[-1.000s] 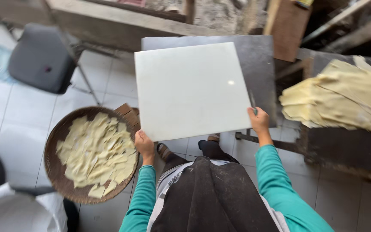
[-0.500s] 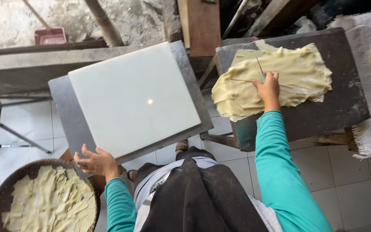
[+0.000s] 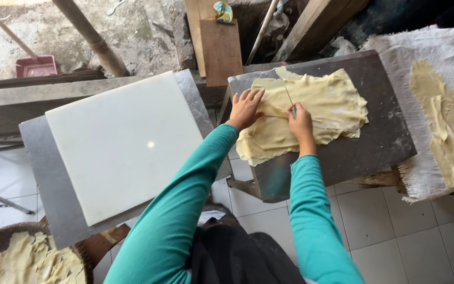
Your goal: The person cuts sheets of dough into strips using a knife on a white cutting board, then transfers the cut pieces into a woven basket. The person repeats this process with multiple sheets of dough.
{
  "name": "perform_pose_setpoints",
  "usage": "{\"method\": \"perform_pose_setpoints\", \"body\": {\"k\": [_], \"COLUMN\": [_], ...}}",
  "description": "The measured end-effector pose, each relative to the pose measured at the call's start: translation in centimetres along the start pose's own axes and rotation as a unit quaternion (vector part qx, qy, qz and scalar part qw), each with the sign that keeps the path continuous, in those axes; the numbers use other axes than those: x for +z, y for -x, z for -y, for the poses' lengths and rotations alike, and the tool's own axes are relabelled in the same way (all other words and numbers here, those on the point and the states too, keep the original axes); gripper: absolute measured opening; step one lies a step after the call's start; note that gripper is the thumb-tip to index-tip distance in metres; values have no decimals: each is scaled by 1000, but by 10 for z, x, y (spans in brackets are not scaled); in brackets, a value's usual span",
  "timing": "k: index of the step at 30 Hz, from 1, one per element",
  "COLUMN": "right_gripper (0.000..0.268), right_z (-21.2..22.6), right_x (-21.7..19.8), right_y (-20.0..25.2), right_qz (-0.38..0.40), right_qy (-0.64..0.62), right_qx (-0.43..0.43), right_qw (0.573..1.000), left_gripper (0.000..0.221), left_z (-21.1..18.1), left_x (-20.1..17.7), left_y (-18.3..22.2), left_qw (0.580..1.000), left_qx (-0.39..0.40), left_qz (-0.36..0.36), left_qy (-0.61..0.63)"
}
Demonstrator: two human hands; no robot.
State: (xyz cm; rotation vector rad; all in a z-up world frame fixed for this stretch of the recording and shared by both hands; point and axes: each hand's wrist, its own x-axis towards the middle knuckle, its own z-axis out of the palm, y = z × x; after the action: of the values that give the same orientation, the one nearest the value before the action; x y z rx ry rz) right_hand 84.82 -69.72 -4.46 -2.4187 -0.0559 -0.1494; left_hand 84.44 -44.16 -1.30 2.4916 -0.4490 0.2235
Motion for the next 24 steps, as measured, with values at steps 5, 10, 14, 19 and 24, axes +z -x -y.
{"method": "perform_pose_setpoints", "body": {"k": [5, 10, 14, 19, 24], "right_gripper": [27, 25, 13, 5, 10], "right_z": [13, -15, -63, -70, 37], "right_x": [-7, -27, -56, -114, -183], "right_y": [15, 15, 10, 1, 22], "right_qz": [-12, -235, -394, -402, -149], "right_qy": [-31, 81, 95, 94, 53], "right_qx": [41, -1, 79, 59, -100], "right_qw": [999, 969, 911, 909, 982], "left_gripper": [17, 14, 12, 12, 10], "left_z": [1, -41, -79, -76, 11], "left_x": [29, 8, -45, -136, -251], "left_y": [-35, -55, -76, -85, -21], "left_qw": [995, 978, 961, 953, 962], "left_qx": [95, 128, 215, 234, 211], "left_qz": [16, -13, -98, -138, -154], "left_qy": [-7, 162, 141, 131, 72]}}
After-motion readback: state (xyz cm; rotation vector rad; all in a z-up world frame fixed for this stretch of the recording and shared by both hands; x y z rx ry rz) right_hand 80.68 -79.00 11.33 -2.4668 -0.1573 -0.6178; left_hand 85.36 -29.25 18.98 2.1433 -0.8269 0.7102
